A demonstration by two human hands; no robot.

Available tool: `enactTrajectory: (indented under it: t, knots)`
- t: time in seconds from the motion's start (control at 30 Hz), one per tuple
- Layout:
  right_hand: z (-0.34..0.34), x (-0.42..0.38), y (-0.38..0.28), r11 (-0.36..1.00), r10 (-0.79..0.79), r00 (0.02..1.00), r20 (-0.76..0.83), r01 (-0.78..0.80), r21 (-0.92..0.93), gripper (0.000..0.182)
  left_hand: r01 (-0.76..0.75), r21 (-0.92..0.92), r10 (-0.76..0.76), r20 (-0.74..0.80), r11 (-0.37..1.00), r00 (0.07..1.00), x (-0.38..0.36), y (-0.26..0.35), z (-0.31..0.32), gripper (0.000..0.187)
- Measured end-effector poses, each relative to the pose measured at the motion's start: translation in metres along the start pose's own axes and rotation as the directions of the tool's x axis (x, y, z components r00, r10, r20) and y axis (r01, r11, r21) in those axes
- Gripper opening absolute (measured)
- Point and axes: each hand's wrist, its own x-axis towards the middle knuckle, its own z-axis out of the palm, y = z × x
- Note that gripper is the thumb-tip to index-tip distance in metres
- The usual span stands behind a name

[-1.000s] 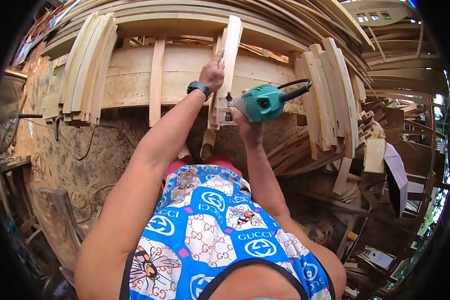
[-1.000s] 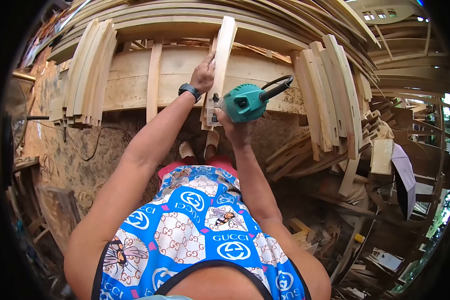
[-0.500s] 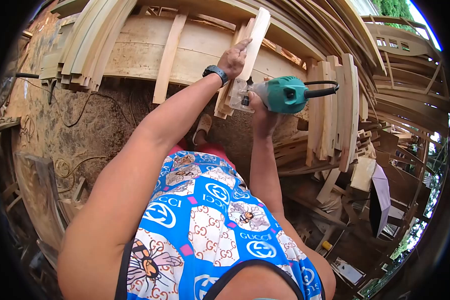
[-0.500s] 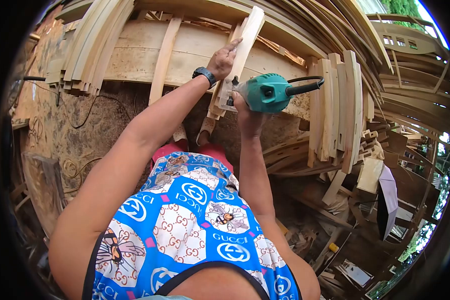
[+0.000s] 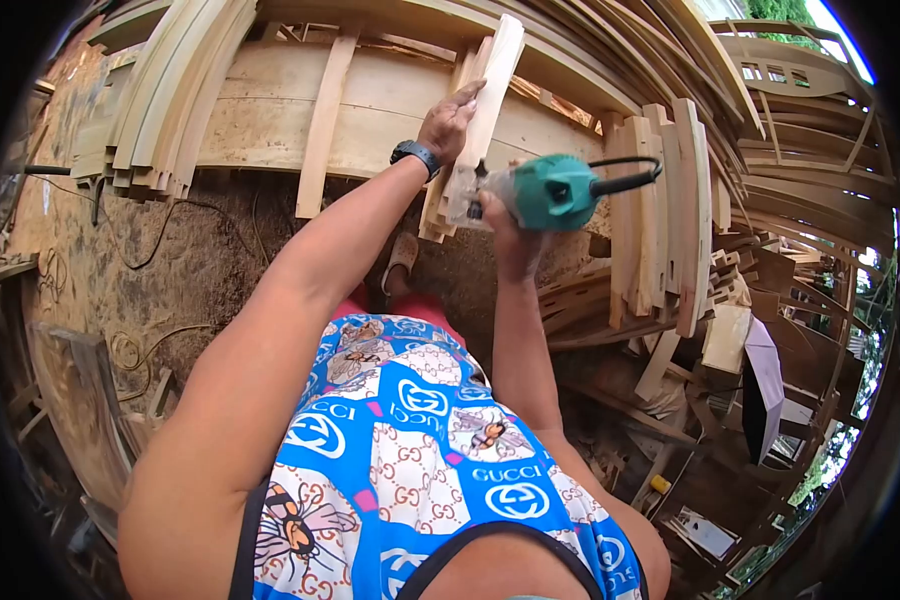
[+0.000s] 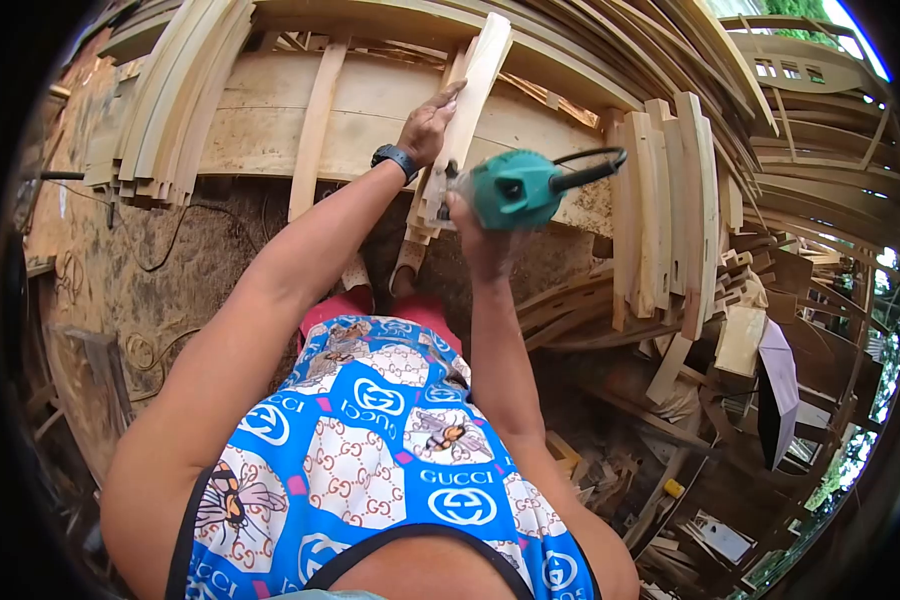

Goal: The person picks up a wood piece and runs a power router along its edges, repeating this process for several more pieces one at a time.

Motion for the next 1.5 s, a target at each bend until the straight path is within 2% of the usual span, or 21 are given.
enactTrajectory:
  t: [0.07, 0.13, 0.17, 0.33, 0.4, 0.47, 0.53, 0.6, 0.67, 0.73, 0.77, 0.8, 0.83, 0.87, 0.93, 1.07, 1.2, 1.27, 1.3, 1.33, 1.5]
  knots:
    - [-0.005, -0.016, -0.003, 0.999, 0.041, 0.998, 0.047, -0.041, 0.009, 0.054, 0.029, -0.039, -0.029, -0.001, 0.999, 1.000, -0.001, 0.001, -0.001, 0.050]
    - [-0.007, -0.018, -0.003, 0.981, -0.104, 0.990, 0.099, 0.118, -0.155, 0.055, 0.036, -0.046, -0.036, -0.002, 0.998, 0.999, 0.000, 0.000, -0.001, 0.050]
    - [-0.005, -0.018, -0.001, 0.992, -0.084, 0.994, 0.073, 0.090, -0.089, 0.054, 0.030, -0.064, -0.031, -0.002, 0.997, 1.000, 0.000, 0.000, -0.001, 0.051]
    - [-0.001, -0.002, 0.004, 0.989, -0.090, 0.994, 0.057, 0.096, -0.110, 0.052, 0.063, -0.183, -0.063, 0.005, 0.981, 0.998, -0.001, -0.001, 0.004, 0.052]
    - [0.002, 0.007, 0.002, 0.993, -0.075, 0.997, 0.031, 0.077, -0.087, 0.051, 0.168, -0.363, -0.182, -0.004, 0.917, 0.983, -0.007, 0.004, 0.006, 0.053]
    - [0.006, 0.016, -0.001, 0.984, -0.078, 0.997, -0.014, 0.075, -0.159, 0.041, 0.189, -0.328, -0.197, 0.011, 0.926, 0.980, -0.018, 0.016, -0.001, 0.054]
    - [0.009, 0.024, 0.002, 0.987, -0.073, 0.997, -0.030, 0.068, -0.147, 0.040, 0.279, -0.507, -0.274, 0.086, 0.816, 0.958, -0.034, 0.007, -0.009, 0.057]
    - [0.010, 0.031, 0.004, 0.989, -0.066, 0.997, -0.044, 0.060, -0.134, 0.040, 0.306, -0.676, -0.283, 0.148, 0.670, 0.948, -0.063, -0.012, -0.016, 0.063]
    - [0.011, 0.036, 0.004, 0.987, -0.067, 0.996, -0.056, 0.059, -0.146, 0.039, 0.316, -0.662, -0.264, 0.181, 0.680, 0.947, -0.099, 0.008, -0.020, 0.073]
    - [0.013, 0.042, 0.003, 0.993, -0.058, 0.996, -0.073, 0.050, -0.103, 0.038, 0.371, -0.306, -0.324, 0.195, 0.877, 0.926, -0.123, 0.040, -0.021, 0.086]
    - [0.014, 0.044, 0.002, 0.997, -0.041, 0.996, -0.083, 0.035, -0.063, 0.037, 0.228, 0.008, -0.227, 0.131, 0.974, 0.965, -0.132, 0.046, -0.017, 0.095]
    - [0.014, 0.047, 0.004, 0.997, -0.046, 0.995, -0.092, 0.040, -0.062, 0.037, 0.221, 0.011, -0.221, 0.138, 0.975, 0.966, -0.134, 0.051, -0.012, 0.095]
    - [0.016, 0.050, 0.006, 0.999, -0.052, 0.994, -0.096, 0.050, -0.017, 0.036, 0.072, 0.339, -0.112, 0.100, 0.938, 0.989, -0.134, 0.054, -0.006, 0.096]
    - [0.017, 0.053, 0.008, 0.998, -0.059, 0.993, -0.100, 0.062, 0.028, 0.036, -0.069, 0.629, 0.008, 0.098, 0.774, 0.995, -0.132, 0.058, 0.000, 0.098]
    - [0.019, 0.060, 0.007, 0.997, -0.049, 0.994, -0.102, 0.056, 0.061, 0.034, -0.055, 0.628, 0.023, 0.059, 0.777, 0.998, -0.129, 0.051, 0.009, 0.098]
    - [0.027, 0.075, 0.007, 0.984, -0.046, 0.989, -0.138, 0.068, 0.163, 0.032, -0.086, 0.724, 0.092, 0.031, 0.684, 0.995, -0.130, 0.042, 0.014, 0.098]
    - [0.029, 0.094, 0.010, 0.989, -0.131, 0.985, -0.113, 0.137, 0.055, 0.033, -0.094, 0.769, 0.109, 0.032, 0.632, 0.993, -0.129, 0.044, 0.014, 0.097]
    - [0.038, 0.106, 0.016, 0.962, -0.059, 0.981, -0.183, 0.105, 0.253, 0.035, -0.092, 0.762, 0.093, 0.041, 0.641, 0.995, -0.131, 0.042, 0.013, 0.098]
    - [0.035, 0.113, 0.025, 0.983, -0.119, 0.980, -0.159, 0.139, 0.123, 0.036, -0.091, 0.751, 0.076, 0.054, 0.654, 0.996, -0.131, 0.039, 0.010, 0.098]
    - [0.037, 0.120, 0.024, 0.975, -0.108, 0.983, -0.152, 0.134, 0.178, 0.034, -0.101, 0.746, 0.094, 0.051, 0.658, 0.994, -0.130, 0.038, 0.010, 0.099]
    - [0.043, 0.155, 0.033, 0.982, -0.042, 0.991, -0.126, 0.064, 0.178, 0.034, -0.169, 0.767, 0.180, 0.071, 0.620, 0.981, -0.128, 0.039, 0.008, 0.099]
